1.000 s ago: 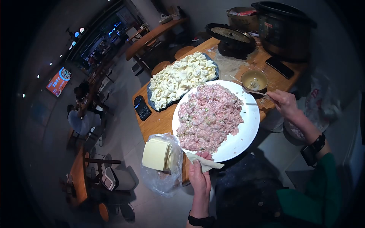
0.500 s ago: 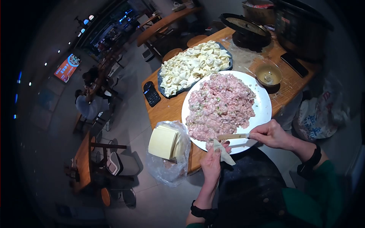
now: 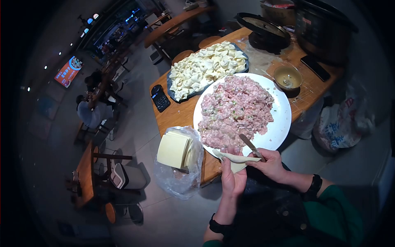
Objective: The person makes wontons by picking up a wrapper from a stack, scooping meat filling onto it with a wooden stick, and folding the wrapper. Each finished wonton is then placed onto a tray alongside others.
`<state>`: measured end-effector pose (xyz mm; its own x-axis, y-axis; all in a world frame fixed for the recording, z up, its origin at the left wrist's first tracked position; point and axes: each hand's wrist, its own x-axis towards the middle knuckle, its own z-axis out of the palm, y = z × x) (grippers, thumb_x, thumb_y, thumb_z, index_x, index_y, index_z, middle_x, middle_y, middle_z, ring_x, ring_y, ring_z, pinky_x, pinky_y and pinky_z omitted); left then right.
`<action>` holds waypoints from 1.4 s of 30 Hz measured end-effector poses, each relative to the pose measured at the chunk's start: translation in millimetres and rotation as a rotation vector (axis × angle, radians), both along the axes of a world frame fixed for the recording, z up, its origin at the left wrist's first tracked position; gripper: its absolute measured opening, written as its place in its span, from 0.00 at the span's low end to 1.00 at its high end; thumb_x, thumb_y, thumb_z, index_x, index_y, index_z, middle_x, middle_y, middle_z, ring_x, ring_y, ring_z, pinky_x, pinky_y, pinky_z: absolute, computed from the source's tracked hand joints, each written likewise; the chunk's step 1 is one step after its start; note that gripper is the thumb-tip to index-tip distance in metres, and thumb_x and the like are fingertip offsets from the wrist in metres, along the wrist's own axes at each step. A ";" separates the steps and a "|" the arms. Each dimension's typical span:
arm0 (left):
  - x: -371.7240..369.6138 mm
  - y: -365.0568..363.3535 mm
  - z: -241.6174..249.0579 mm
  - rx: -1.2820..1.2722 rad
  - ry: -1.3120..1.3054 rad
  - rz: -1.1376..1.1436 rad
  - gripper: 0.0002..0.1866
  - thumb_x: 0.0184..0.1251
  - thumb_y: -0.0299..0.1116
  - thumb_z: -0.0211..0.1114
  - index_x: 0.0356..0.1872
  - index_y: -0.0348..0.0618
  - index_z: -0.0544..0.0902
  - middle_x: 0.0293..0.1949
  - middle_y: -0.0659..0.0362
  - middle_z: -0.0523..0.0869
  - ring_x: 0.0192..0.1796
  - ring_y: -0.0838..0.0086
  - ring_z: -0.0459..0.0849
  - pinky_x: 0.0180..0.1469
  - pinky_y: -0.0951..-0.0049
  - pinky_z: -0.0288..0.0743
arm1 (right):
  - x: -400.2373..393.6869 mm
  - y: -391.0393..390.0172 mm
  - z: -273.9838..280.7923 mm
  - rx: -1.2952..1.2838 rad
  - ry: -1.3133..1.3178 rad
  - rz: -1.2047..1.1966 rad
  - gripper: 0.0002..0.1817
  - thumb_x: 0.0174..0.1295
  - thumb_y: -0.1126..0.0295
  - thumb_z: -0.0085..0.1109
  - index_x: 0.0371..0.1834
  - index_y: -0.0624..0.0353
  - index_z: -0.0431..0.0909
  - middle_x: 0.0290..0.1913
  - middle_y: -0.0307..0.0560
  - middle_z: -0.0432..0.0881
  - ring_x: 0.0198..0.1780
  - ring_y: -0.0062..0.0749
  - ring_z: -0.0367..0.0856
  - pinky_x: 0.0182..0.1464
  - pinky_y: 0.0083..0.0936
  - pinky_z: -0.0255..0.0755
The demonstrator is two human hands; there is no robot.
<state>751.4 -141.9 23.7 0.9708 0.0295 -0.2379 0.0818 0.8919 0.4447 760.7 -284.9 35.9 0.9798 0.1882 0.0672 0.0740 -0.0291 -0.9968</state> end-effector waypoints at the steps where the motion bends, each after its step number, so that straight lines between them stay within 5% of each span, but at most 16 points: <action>1: -0.2 -0.5 -2.1 0.007 -0.010 0.031 0.22 0.74 0.37 0.49 0.66 0.48 0.60 0.61 0.59 0.70 0.64 0.71 0.68 0.66 0.63 0.65 | 0.9 2.0 -3.8 0.055 -0.075 -0.052 0.13 0.55 0.72 0.68 0.42 0.65 0.80 0.30 0.34 0.77 0.31 0.11 0.68 0.32 0.12 0.64; 5: 1.4 0.2 -8.7 0.037 -0.088 0.019 0.16 0.74 0.35 0.50 0.60 0.46 0.68 0.52 0.60 0.76 0.56 0.72 0.74 0.61 0.67 0.68 | 9.0 7.8 -4.5 0.258 -0.018 -0.068 0.13 0.56 0.77 0.63 0.46 0.65 0.80 0.35 0.39 0.82 0.37 0.14 0.77 0.36 0.18 0.71; 6: 2.0 0.7 -5.1 0.289 -0.155 0.018 0.13 0.74 0.33 0.50 0.55 0.44 0.72 0.47 0.61 0.78 0.51 0.72 0.77 0.57 0.69 0.70 | 13.5 4.8 -3.2 0.255 -0.018 -0.070 0.13 0.56 0.77 0.63 0.46 0.65 0.80 0.35 0.39 0.82 0.37 0.14 0.77 0.36 0.18 0.71; 8: -0.5 -1.9 6.5 0.962 -0.145 0.104 0.08 0.69 0.25 0.53 0.42 0.40 0.80 0.36 0.58 0.82 0.39 0.68 0.81 0.47 0.72 0.73 | 26.7 -4.7 2.1 0.079 -0.457 0.044 0.17 0.51 0.81 0.63 0.46 0.62 0.81 0.33 0.43 0.83 0.33 0.22 0.81 0.34 0.21 0.74; 9: 0.3 0.8 8.6 0.959 -0.148 0.097 0.08 0.69 0.25 0.53 0.42 0.40 0.80 0.36 0.58 0.82 0.39 0.68 0.81 0.47 0.72 0.73 | 32.0 -9.7 10.8 0.075 -0.456 0.038 0.17 0.51 0.81 0.63 0.46 0.62 0.81 0.33 0.43 0.83 0.33 0.22 0.81 0.34 0.21 0.74; 11: 2.8 9.8 13.0 1.668 -0.612 0.241 0.10 0.61 0.22 0.57 0.43 0.38 0.80 0.36 0.53 0.82 0.38 0.63 0.81 0.42 0.71 0.74 | 39.0 -18.8 31.0 -0.317 -0.866 0.152 0.22 0.44 0.83 0.62 0.48 0.62 0.81 0.25 0.45 0.80 0.27 0.31 0.81 0.27 0.23 0.73; 12: 3.6 11.2 19.8 1.810 -0.637 0.192 0.14 0.54 0.21 0.62 0.44 0.39 0.80 0.35 0.50 0.81 0.38 0.59 0.81 0.40 0.68 0.74 | 40.8 -20.4 30.6 -0.408 -0.926 0.111 0.18 0.43 0.81 0.64 0.42 0.61 0.82 0.21 0.45 0.77 0.23 0.34 0.79 0.24 0.26 0.70; 19: 13.5 7.4 33.2 1.996 -0.782 0.239 0.20 0.52 0.21 0.65 0.49 0.40 0.79 0.38 0.53 0.81 0.39 0.59 0.81 0.41 0.64 0.75 | 63.3 -28.7 41.5 -0.610 -0.853 0.270 0.08 0.42 0.74 0.67 0.26 0.56 0.77 0.18 0.45 0.76 0.22 0.37 0.79 0.23 0.28 0.71; 21: 15.3 13.6 45.9 1.989 -0.796 0.262 0.23 0.52 0.19 0.64 0.53 0.37 0.78 0.44 0.50 0.82 0.43 0.58 0.82 0.45 0.64 0.76 | 92.5 -24.2 43.4 -0.508 -0.712 0.092 0.07 0.50 0.72 0.67 0.27 0.61 0.79 0.15 0.43 0.75 0.17 0.24 0.74 0.22 0.21 0.68; 23: 13.0 23.0 57.5 1.983 -0.730 0.354 0.23 0.53 0.18 0.63 0.54 0.34 0.76 0.50 0.47 0.81 0.49 0.56 0.82 0.49 0.64 0.75 | 134.5 -15.2 73.7 -0.173 -0.175 0.032 0.13 0.53 0.65 0.68 0.32 0.65 0.80 0.20 0.39 0.80 0.21 0.16 0.73 0.24 0.19 0.68; 28: 3.9 62.0 79.9 2.012 -0.621 0.462 0.18 0.53 0.17 0.62 0.48 0.33 0.81 0.46 0.48 0.84 0.47 0.57 0.83 0.50 0.65 0.75 | 195.2 -16.4 105.6 -0.296 -0.209 -0.257 0.29 0.63 0.56 0.58 0.63 0.62 0.69 0.35 0.40 0.82 0.34 0.13 0.74 0.34 0.17 0.69; 36: 15.4 141.9 107.0 2.309 -0.450 0.469 0.11 0.50 0.19 0.65 0.36 0.41 0.84 0.36 0.57 0.84 0.39 0.65 0.82 0.41 0.69 0.75 | 107.8 -56.4 51.1 -0.034 -0.099 0.030 0.19 0.71 0.66 0.47 0.62 0.62 0.70 0.35 0.40 0.84 0.24 0.11 0.70 0.26 0.11 0.68; 42: 26.8 165.2 109.1 2.449 -0.578 0.329 0.08 0.49 0.25 0.69 0.31 0.45 0.83 0.33 0.64 0.83 0.37 0.72 0.82 0.36 0.73 0.76 | 49.4 -84.9 28.3 -0.196 -0.049 0.071 0.15 0.70 0.69 0.49 0.55 0.63 0.76 0.30 0.36 0.83 0.22 0.12 0.69 0.25 0.11 0.65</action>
